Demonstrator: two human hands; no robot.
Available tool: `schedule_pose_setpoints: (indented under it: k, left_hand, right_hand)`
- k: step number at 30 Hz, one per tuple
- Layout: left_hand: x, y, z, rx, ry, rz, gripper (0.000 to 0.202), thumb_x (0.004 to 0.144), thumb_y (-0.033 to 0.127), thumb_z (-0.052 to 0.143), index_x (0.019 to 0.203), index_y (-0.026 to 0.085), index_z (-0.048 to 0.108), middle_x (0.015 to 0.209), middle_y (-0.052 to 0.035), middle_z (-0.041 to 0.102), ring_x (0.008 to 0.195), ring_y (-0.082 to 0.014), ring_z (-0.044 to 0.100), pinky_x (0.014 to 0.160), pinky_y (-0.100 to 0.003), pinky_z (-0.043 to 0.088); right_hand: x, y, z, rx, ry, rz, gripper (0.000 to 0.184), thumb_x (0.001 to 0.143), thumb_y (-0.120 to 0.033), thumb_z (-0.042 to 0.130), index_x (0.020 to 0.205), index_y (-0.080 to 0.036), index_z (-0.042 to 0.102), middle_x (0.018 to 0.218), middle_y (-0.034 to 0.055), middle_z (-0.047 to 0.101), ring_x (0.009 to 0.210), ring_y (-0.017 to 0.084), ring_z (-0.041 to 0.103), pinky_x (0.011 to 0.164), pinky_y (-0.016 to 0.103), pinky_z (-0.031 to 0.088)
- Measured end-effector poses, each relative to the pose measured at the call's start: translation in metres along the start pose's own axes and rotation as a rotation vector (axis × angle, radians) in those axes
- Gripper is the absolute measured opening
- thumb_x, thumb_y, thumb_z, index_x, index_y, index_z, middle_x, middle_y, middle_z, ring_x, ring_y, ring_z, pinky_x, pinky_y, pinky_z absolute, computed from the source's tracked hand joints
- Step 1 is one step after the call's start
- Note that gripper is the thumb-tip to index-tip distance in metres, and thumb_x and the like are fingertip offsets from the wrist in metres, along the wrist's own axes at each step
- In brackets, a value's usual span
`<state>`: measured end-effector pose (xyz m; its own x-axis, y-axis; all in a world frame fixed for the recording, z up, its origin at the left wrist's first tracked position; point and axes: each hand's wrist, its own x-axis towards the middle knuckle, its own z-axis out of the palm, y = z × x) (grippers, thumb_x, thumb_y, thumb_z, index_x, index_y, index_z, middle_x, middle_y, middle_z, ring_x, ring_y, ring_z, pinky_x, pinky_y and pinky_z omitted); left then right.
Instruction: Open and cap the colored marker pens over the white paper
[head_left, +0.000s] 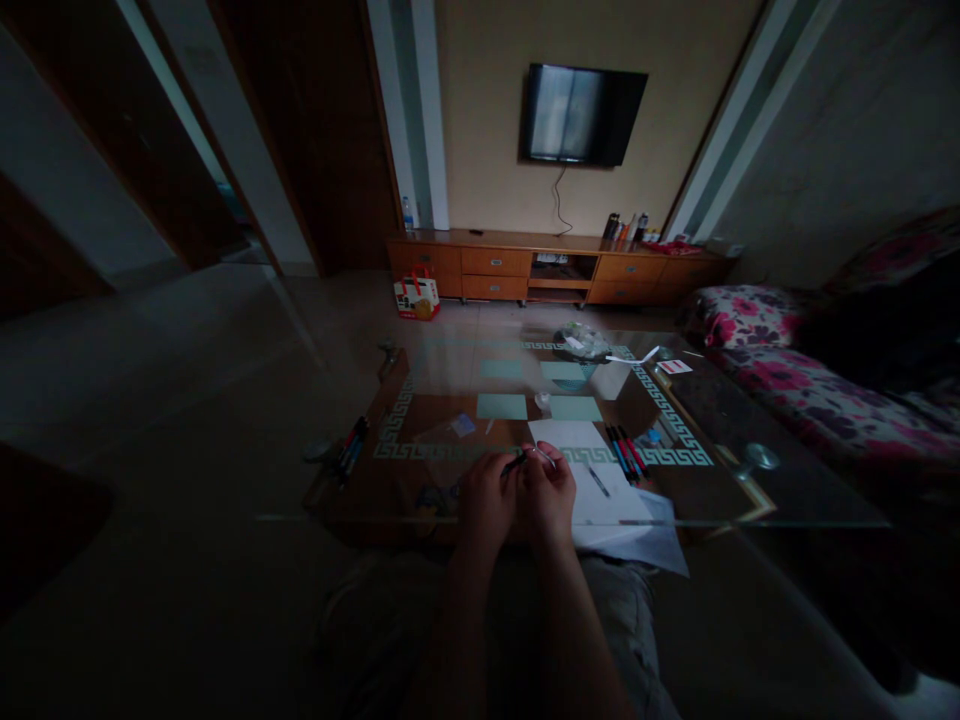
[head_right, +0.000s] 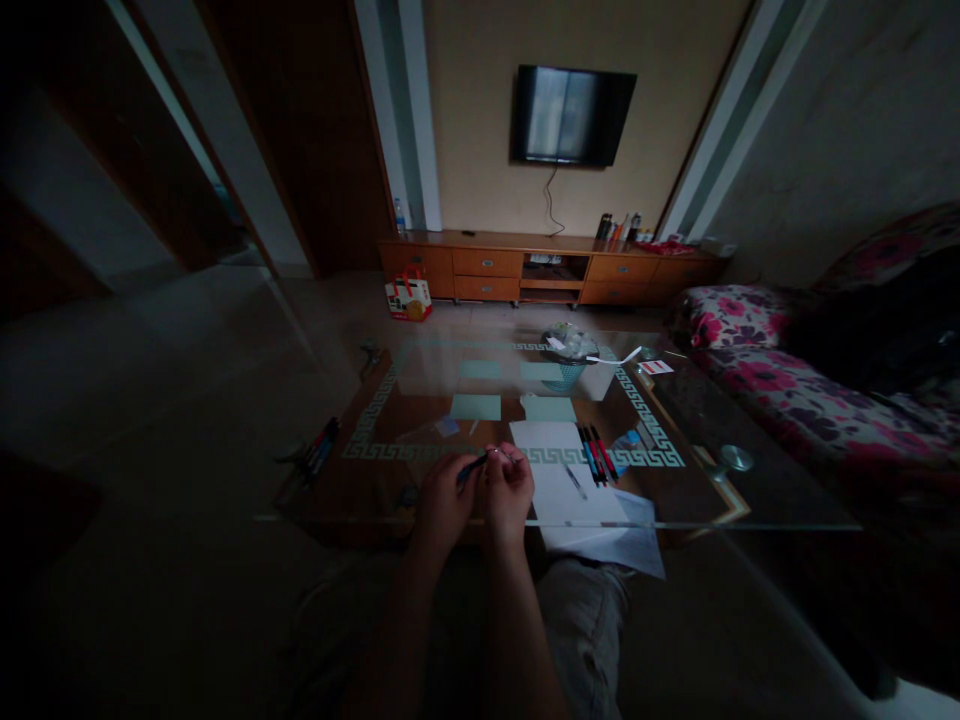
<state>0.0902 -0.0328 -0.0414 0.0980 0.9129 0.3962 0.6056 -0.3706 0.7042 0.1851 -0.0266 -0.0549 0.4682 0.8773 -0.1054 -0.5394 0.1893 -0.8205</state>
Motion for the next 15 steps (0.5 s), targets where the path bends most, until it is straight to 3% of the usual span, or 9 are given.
schedule_pose_setpoints:
  k: [6,10,15]
  left_hand:
    - [0.0001,0.0014,0.0008,-0.057,0.023,-0.004,0.02,0.085,0.01,0.058,0.1,0.021,0.065,0.099,-0.0051,0.065,0.094,-0.0188,0.06,0.085,-0.032,0.047]
    - [0.0,0.0018,0.0009,-0.074,0.028,-0.017,0.019,0.085,0.011,0.058,0.1,0.021,0.065,0.099,-0.0048,0.064,0.094,-0.0187,0.06,0.084,-0.031,0.047]
    - [0.0004,0.0012,0.002,-0.099,0.082,-0.053,0.016,0.087,0.013,0.055,0.098,0.021,0.064,0.098,-0.0044,0.065,0.094,-0.0182,0.061,0.085,-0.031,0.048]
  right_hand:
    - [-0.0006,-0.0004,0.002,-0.041,0.024,-0.029,0.046,0.065,-0.037,0.082,0.101,-0.02,0.058,0.071,-0.0046,0.064,0.062,0.011,0.06,0.058,0.022,0.047]
    - [-0.0006,0.0018,0.0007,-0.064,0.031,-0.055,0.042,0.068,-0.041,0.079,0.1,-0.019,0.061,0.075,-0.0034,0.062,0.063,0.011,0.059,0.057,0.021,0.047]
    - [-0.0008,0.0034,-0.0008,-0.063,0.073,0.022,0.04,0.076,-0.047,0.069,0.104,-0.019,0.066,0.089,0.0015,0.068,0.06,0.01,0.059,0.052,0.02,0.046]
